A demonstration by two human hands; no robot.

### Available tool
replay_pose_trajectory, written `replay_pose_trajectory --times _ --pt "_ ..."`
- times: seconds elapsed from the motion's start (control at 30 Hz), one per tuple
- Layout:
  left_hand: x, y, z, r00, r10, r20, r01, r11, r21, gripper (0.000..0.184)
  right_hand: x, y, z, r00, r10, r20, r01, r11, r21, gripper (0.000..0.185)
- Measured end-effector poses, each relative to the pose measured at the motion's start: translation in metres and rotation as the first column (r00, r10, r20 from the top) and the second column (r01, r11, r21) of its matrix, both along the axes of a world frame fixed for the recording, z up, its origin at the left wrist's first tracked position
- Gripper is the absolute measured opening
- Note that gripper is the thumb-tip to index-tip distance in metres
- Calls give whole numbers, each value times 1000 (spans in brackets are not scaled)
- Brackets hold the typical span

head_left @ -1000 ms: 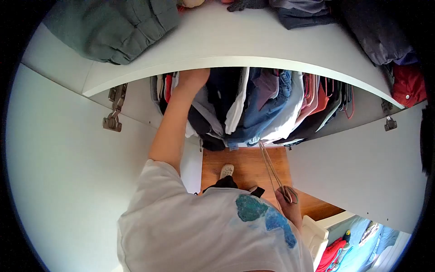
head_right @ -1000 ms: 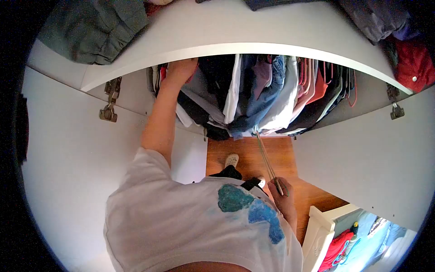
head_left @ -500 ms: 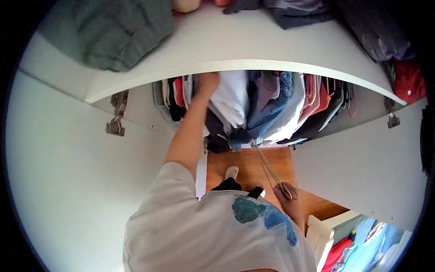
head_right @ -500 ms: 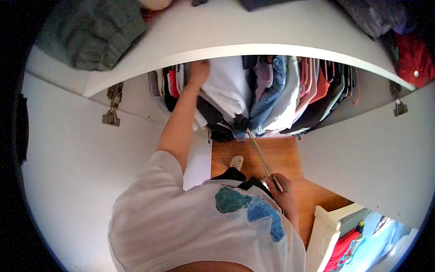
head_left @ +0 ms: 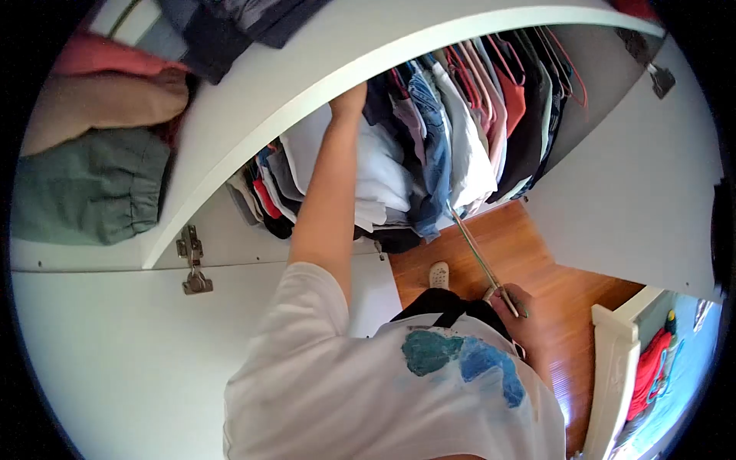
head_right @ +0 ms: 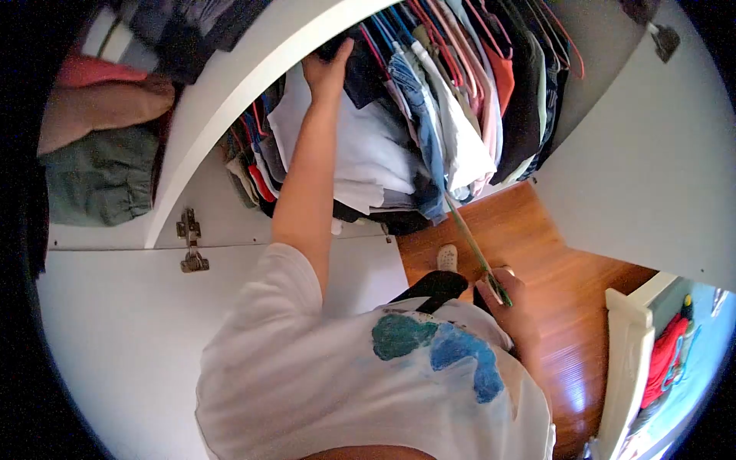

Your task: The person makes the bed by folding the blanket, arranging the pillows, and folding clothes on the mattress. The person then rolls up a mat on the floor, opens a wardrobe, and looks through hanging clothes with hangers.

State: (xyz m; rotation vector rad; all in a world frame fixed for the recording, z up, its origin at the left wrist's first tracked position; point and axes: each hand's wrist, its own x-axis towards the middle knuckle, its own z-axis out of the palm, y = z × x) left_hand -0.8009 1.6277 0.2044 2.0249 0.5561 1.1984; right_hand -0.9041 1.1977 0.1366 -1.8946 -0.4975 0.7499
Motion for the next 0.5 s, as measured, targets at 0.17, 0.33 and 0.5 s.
replay_pose_trajectory --times 0.17,0.33,0.5 --pt "23 42 4 978 133 -162 -123 990 71 65 -6 -9 -18 994 -95 47 92 993 70 10" --pt "-28 69 13 960 250 124 -237 966 -107 44 2 -14 -6 989 -117 -94 129 983 130 17" --pt "-51 90 14 946 241 218 -155 924 -349 49 8 -21 -17 990 -125 -72 132 986 102 17"
